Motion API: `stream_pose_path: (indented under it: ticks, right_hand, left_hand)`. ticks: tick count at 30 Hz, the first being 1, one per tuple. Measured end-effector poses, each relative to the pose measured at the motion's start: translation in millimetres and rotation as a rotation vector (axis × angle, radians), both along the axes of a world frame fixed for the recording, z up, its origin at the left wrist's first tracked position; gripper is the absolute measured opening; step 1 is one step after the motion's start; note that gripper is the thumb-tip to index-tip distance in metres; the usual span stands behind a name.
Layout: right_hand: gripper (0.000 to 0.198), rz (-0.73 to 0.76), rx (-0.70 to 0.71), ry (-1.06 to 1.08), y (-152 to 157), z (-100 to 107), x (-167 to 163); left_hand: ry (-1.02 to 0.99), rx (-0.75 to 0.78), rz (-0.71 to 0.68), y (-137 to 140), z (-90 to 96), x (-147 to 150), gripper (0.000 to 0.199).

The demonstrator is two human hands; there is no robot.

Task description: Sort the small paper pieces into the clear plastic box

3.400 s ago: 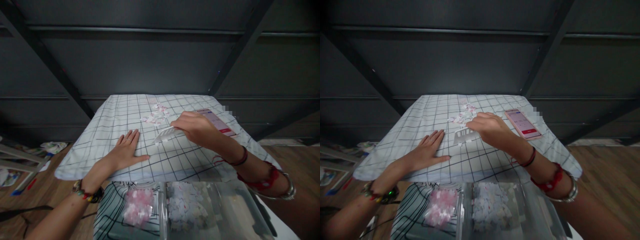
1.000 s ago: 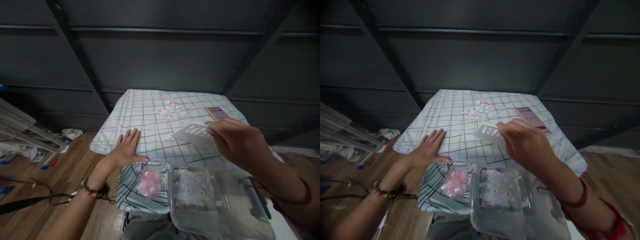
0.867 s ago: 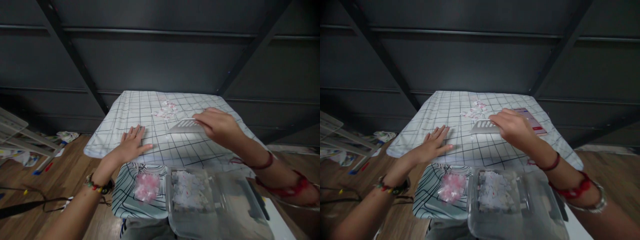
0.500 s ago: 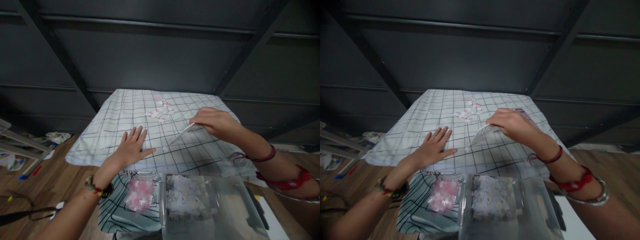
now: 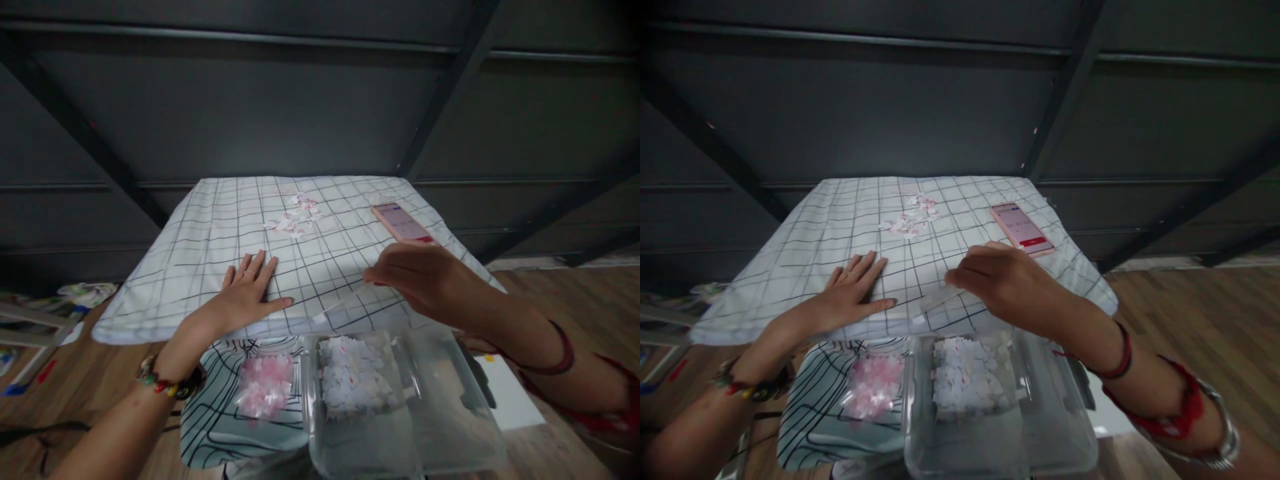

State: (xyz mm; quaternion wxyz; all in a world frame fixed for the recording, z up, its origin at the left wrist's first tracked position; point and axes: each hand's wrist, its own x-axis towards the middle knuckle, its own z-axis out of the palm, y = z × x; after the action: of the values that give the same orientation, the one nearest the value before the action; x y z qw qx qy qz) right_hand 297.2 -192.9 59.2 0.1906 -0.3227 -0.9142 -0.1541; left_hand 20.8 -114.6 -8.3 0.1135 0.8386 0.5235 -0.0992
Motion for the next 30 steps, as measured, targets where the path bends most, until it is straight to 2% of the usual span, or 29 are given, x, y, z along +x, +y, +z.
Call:
stream_pose_path:
  ticks: [3, 5, 8, 10, 13, 16, 19, 24, 30]
  right_hand:
    - [0.028, -0.017, 0.055, -0.018, -25, 7, 4]
    - [0.029, -0.061, 0.036, -0.063, -36, 12, 6]
    - [0.03, -0.126, 0.054, -0.075, -36, 17, 11]
    - [0.026, -0.19, 0.112, 0.008, -20, 17, 16]
    - [0.023, -0.326, 0.078, 0.067, 25, 10, 18]
    - [0.026, -0.369, 0.094, 0.071, 75, 1, 7]
    - [0.029, -0.374, 0.104, 0.064, 111, -8, -9]
    - [0.036, -0.336, 0.146, 0.047, 132, -16, -22]
    - [0.04, -0.281, 0.215, 0.028, 137, -23, -18]
  left_hand:
    - [-0.027, -0.046, -0.085, -5, 6.6, 12, 0.088]
    - [-0.038, -0.066, -0.112, -5, 9.8, 21, 0.086]
    - [-0.06, -0.046, -0.1, 2, 10.3, 29, 0.087]
    - [-0.077, -0.006, -0.048, 12, 8.4, 29, 0.09]
    - [-0.08, 0.049, 0.063, 30, 5.8, 25, 0.094]
    - [-0.071, 0.078, 0.132, 50, 6.1, 20, 0.093]
    - [-0.078, 0.097, 0.152, 71, 7.9, 20, 0.094]
    - [-0.143, 0.117, 0.074, 94, 3.5, 28, 0.102]
    - [-0.216, 0.146, -0.013, 92, -10.9, 34, 0.102]
